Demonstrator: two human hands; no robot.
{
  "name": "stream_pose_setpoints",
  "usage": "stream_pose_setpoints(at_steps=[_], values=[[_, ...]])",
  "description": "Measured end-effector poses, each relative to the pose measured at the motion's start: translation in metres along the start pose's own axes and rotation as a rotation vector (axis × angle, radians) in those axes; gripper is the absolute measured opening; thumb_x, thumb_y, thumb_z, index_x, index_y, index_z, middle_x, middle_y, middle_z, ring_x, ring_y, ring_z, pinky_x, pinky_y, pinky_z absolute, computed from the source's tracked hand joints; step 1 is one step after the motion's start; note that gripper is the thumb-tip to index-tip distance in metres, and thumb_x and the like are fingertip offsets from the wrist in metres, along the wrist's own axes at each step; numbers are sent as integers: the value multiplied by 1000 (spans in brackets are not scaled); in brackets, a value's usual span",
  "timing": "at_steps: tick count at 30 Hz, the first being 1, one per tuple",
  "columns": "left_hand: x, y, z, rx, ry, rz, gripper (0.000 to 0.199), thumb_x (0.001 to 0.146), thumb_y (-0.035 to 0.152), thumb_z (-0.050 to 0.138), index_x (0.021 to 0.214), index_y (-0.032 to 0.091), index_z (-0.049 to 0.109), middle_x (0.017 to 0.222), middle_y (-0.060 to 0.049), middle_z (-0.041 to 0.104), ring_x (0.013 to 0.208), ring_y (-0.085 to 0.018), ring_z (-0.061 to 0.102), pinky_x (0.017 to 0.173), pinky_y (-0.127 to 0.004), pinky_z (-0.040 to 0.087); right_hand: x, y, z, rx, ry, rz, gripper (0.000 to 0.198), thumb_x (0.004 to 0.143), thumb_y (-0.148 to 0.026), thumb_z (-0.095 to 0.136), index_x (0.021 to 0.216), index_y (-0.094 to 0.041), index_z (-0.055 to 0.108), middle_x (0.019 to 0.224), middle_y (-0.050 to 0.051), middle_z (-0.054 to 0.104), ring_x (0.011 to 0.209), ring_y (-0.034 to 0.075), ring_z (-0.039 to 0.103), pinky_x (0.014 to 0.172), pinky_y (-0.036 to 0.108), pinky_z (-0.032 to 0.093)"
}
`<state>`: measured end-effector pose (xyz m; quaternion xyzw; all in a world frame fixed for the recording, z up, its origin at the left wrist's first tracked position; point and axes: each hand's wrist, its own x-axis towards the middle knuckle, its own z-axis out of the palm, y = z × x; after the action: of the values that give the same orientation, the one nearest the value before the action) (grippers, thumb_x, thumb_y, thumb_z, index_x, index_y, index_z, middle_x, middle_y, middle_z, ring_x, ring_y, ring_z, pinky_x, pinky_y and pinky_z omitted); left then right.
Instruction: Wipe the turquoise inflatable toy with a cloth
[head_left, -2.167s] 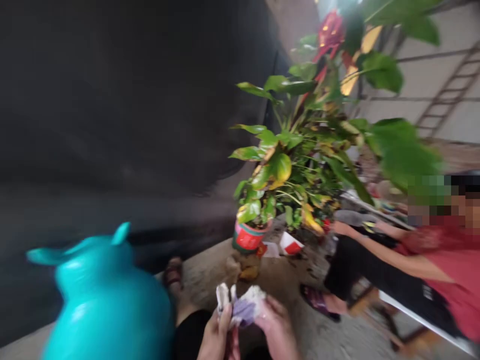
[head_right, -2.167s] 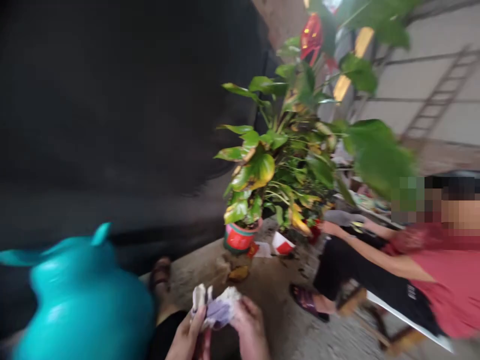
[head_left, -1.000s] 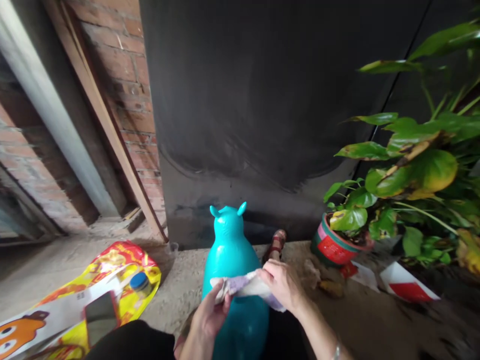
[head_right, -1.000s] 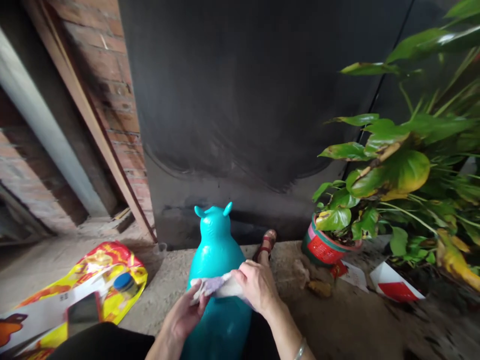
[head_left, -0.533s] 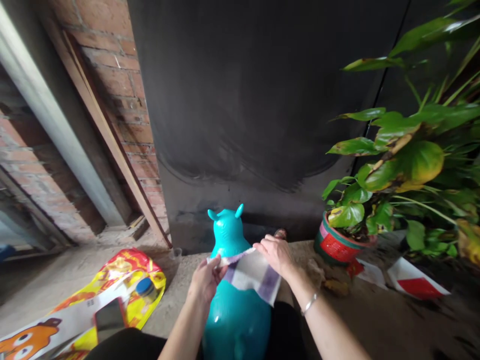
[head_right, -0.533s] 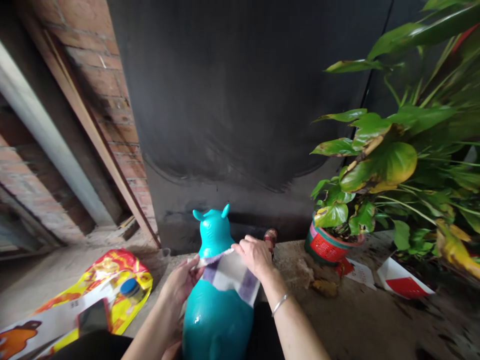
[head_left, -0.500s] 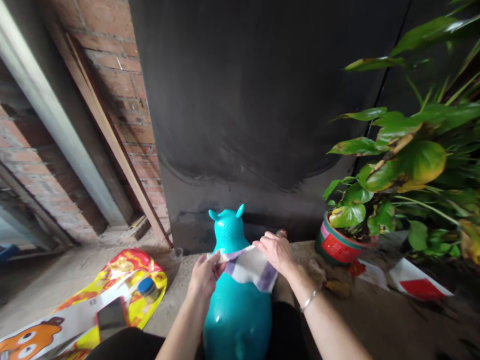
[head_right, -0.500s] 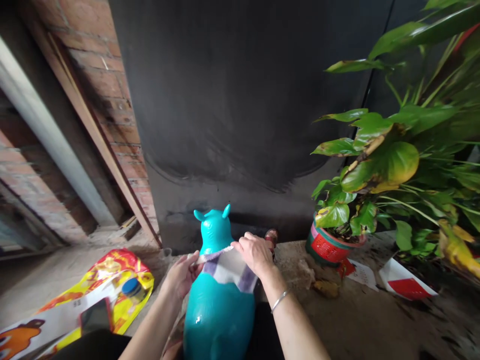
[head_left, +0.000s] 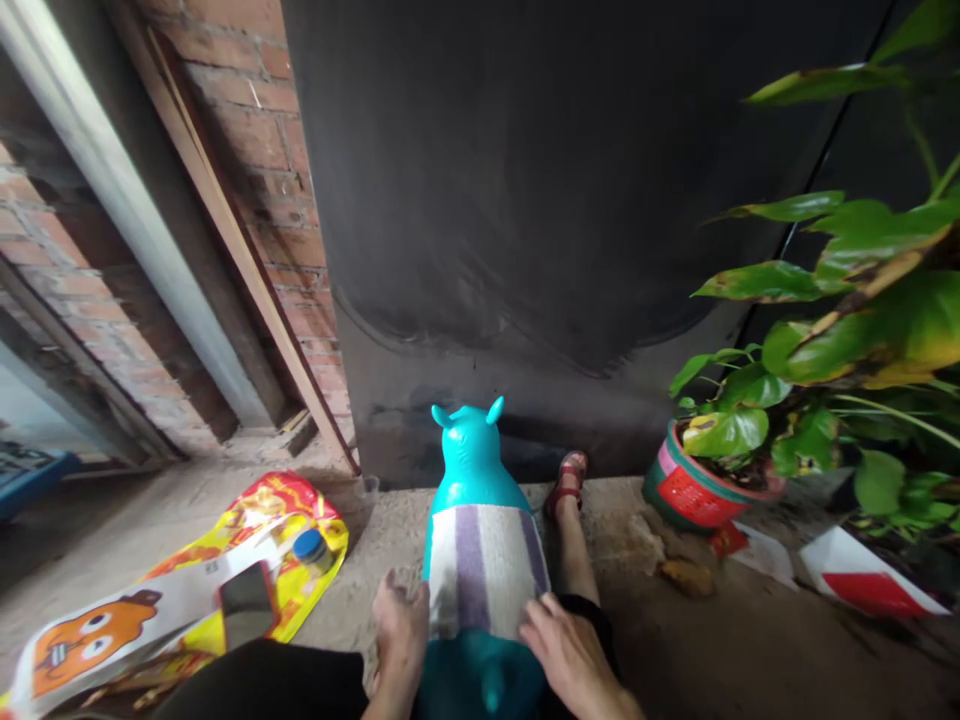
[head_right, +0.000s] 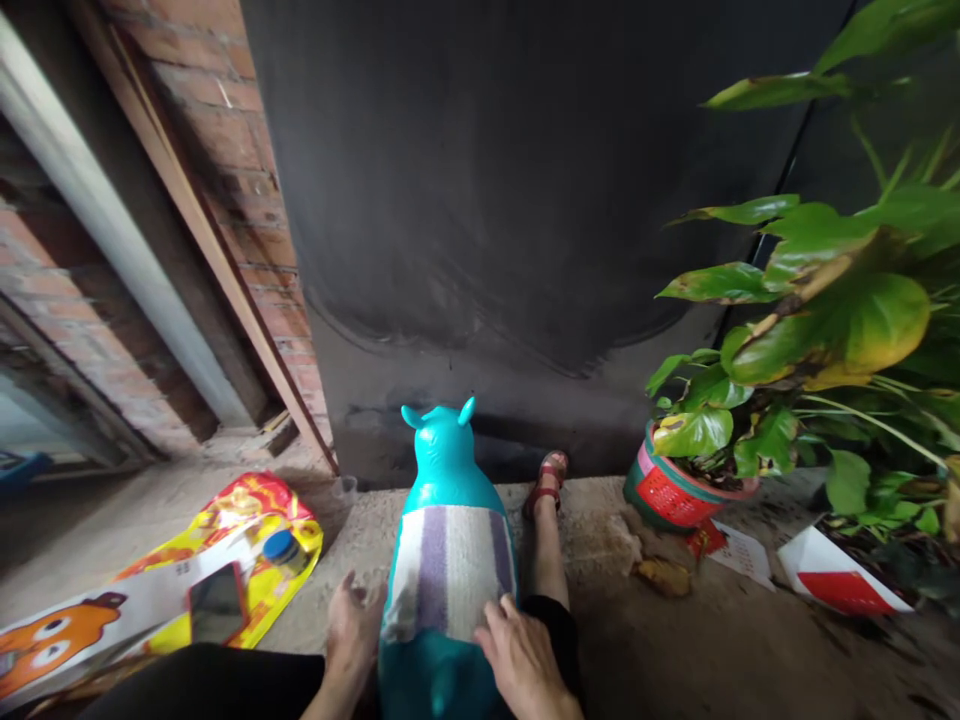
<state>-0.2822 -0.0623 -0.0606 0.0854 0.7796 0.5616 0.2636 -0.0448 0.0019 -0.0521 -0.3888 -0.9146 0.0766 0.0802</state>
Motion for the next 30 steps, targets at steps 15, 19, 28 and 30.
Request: stream_pose_setpoints(at_steps=[15, 19, 28, 30], values=[[33, -45, 82, 514, -219, 433, 68, 90, 48, 28, 146, 9, 32, 158, -17, 19, 149, -28, 9, 122, -57, 14, 120, -22, 78, 84, 91, 323, 54, 96, -35, 36, 149, -24, 34, 157, 15, 22, 143, 40, 24, 106, 63, 36], [68, -26, 97, 581, -241, 455, 70, 92, 46, 26, 147, 3, 25, 159, -19, 11, 149, -27, 1, 123, -53, 12, 170, -18, 59, 37, 10, 325, 55, 97, -35, 37, 150, -22, 31, 159, 16, 18, 144, 40, 19, 109, 63, 30], [63, -28, 89, 660, -298, 506, 69, 92, 42, 28, 148, 1, 20, 160, -19, 9, 149, -26, -2, 124, -49, 11, 148, -34, 43, -17, -97, 374, 57, 100, -41, 34, 152, -23, 22, 160, 15, 12, 145, 38, 15, 109, 62, 30], [48, -35, 79, 663, -310, 501, 67, 92, 41, 28, 147, 2, 22, 159, -19, 12, 149, -27, 3, 123, -50, 15, 121, -40, 44, -28, -96, 356, 58, 99, -45, 35, 152, -24, 23, 160, 15, 14, 145, 39, 15, 108, 64, 29]])
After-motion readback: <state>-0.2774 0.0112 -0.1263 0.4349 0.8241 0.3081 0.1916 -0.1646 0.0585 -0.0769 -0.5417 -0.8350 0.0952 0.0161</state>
